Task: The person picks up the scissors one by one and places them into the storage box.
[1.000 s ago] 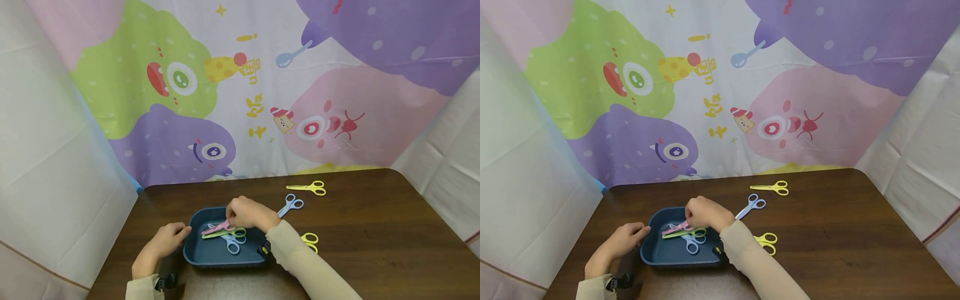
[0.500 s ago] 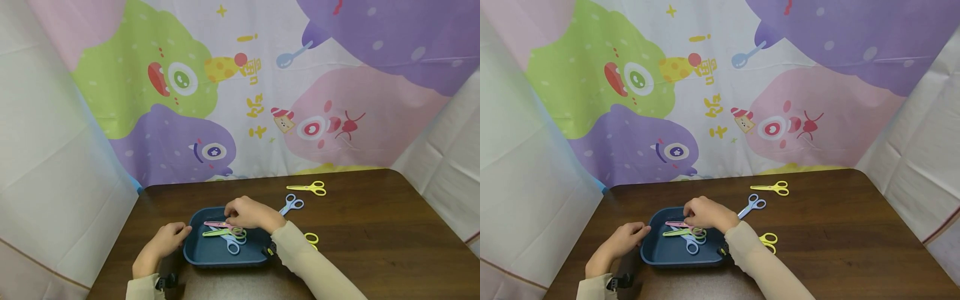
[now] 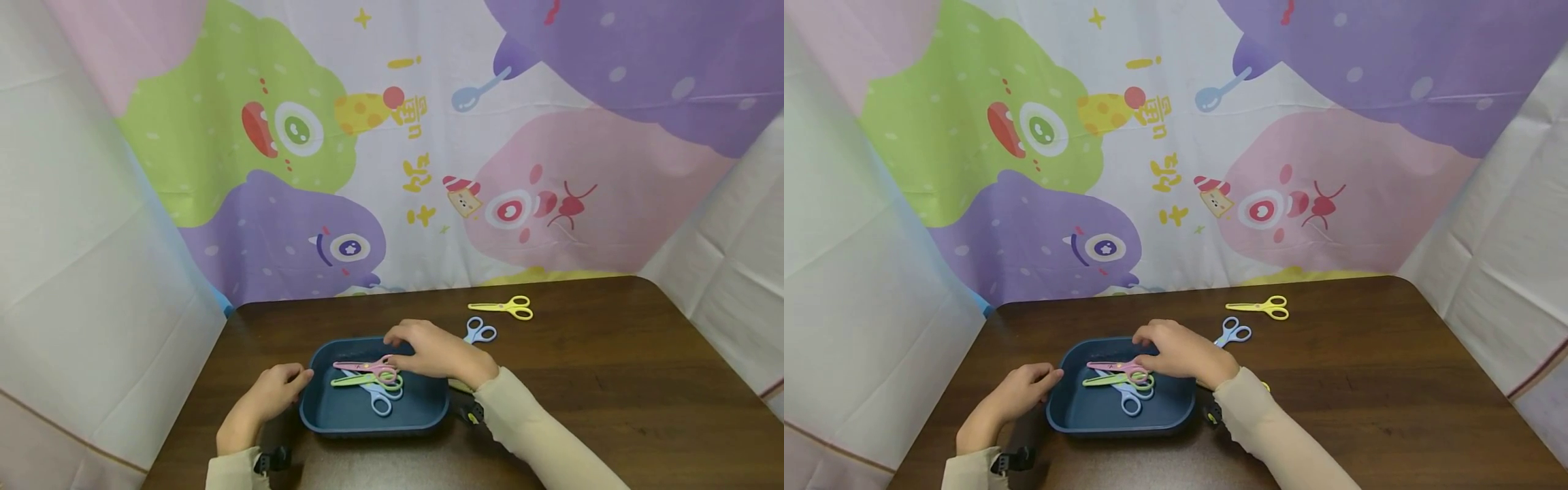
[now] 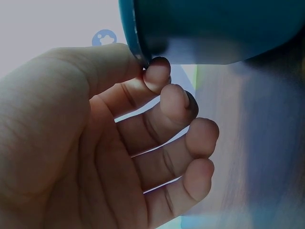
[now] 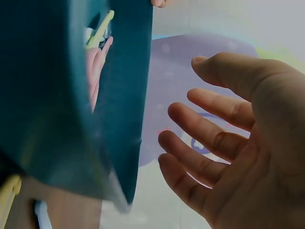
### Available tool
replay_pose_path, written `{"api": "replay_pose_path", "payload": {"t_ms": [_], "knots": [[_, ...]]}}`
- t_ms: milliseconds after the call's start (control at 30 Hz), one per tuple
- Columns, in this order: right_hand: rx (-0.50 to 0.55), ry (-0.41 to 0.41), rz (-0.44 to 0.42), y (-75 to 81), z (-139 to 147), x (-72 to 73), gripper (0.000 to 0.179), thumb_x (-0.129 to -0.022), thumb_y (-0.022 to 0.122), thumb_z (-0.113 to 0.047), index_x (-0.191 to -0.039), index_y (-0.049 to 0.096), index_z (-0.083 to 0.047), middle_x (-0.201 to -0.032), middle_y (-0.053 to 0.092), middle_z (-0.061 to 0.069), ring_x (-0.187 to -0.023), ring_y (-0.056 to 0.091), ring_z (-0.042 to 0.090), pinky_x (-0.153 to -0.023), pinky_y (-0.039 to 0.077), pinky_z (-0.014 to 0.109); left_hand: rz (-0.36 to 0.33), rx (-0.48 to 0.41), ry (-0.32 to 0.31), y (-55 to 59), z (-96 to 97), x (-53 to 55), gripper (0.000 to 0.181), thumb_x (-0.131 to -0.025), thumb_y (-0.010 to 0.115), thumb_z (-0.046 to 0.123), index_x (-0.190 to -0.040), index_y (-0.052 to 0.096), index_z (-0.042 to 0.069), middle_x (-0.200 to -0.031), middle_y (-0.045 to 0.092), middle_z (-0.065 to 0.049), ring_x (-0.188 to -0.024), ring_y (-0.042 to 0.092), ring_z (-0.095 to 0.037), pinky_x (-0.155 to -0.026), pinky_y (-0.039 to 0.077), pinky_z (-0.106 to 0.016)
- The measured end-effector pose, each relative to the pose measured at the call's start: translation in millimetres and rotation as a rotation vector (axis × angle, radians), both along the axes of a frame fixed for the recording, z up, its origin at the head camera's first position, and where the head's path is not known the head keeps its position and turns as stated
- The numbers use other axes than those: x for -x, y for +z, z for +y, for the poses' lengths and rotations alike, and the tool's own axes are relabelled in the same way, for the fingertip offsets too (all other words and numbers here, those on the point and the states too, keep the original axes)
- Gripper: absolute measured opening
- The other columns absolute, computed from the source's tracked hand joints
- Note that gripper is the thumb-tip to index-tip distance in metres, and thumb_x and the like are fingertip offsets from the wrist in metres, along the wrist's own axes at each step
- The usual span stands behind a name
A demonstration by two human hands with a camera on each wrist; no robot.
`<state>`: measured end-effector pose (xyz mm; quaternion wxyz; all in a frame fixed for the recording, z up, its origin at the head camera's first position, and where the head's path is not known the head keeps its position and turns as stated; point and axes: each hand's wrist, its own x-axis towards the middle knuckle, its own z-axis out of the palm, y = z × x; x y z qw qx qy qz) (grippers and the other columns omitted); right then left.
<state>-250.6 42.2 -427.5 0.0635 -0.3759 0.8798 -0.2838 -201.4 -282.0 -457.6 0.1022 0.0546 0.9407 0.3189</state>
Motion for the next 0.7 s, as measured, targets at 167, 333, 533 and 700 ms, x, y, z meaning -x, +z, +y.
{"api": "replay_pose_path", "payload": {"t_ms": [167, 333, 533, 700], "knots": [[0.018, -0.017, 0.034, -1.0, 13.9, -2.8, 0.039, -0.097, 0.072, -0.025, -0.132, 0.066, -0.006, -0.115, 0.068, 0.008, -0.110, 0.063, 0.027, -0.097, 0.053, 0.044, -0.001, 0.004, -0.002, 0.7, 0.2, 0.0, 0.036, -0.107, 0.056, 0.025, -0.075, 0.052, 0.010, -0.066, 0.052, -0.002, -0.062, 0.052, -0.016, -0.061, 0.042, -0.032], [0.049, -0.035, 0.078, -2.1, 29.9, -6.9, 0.040, -0.098, 0.072, -0.028, -0.133, 0.065, -0.010, -0.118, 0.067, 0.005, -0.111, 0.063, 0.024, -0.096, 0.054, 0.042, -0.001, -0.009, -0.006, -0.2, 0.0, 1.9, 0.038, -0.107, 0.057, 0.025, -0.073, 0.051, 0.010, -0.065, 0.051, -0.002, -0.063, 0.052, -0.016, -0.061, 0.042, -0.032], [0.065, -0.065, 0.176, -3.7, 50.3, -11.4, 0.040, -0.098, 0.072, -0.030, -0.134, 0.064, -0.014, -0.124, 0.068, 0.002, -0.113, 0.061, 0.016, -0.095, 0.055, 0.038, 0.019, -0.009, -0.016, -1.1, -0.5, 3.7, 0.039, -0.106, 0.057, 0.024, -0.071, 0.051, 0.010, -0.063, 0.051, -0.001, -0.063, 0.053, -0.016, -0.061, 0.043, -0.032], [0.075, -0.088, 0.266, -3.8, 64.2, -13.5, 0.039, -0.096, 0.074, -0.028, -0.132, 0.066, -0.013, -0.120, 0.069, -0.002, -0.111, 0.062, 0.015, -0.095, 0.055, 0.038, 0.020, -0.006, -0.005, -1.5, -0.8, 3.2, 0.040, -0.106, 0.058, 0.024, -0.069, 0.050, 0.010, -0.062, 0.049, -0.001, -0.060, 0.050, -0.016, -0.059, 0.041, -0.030]]}}
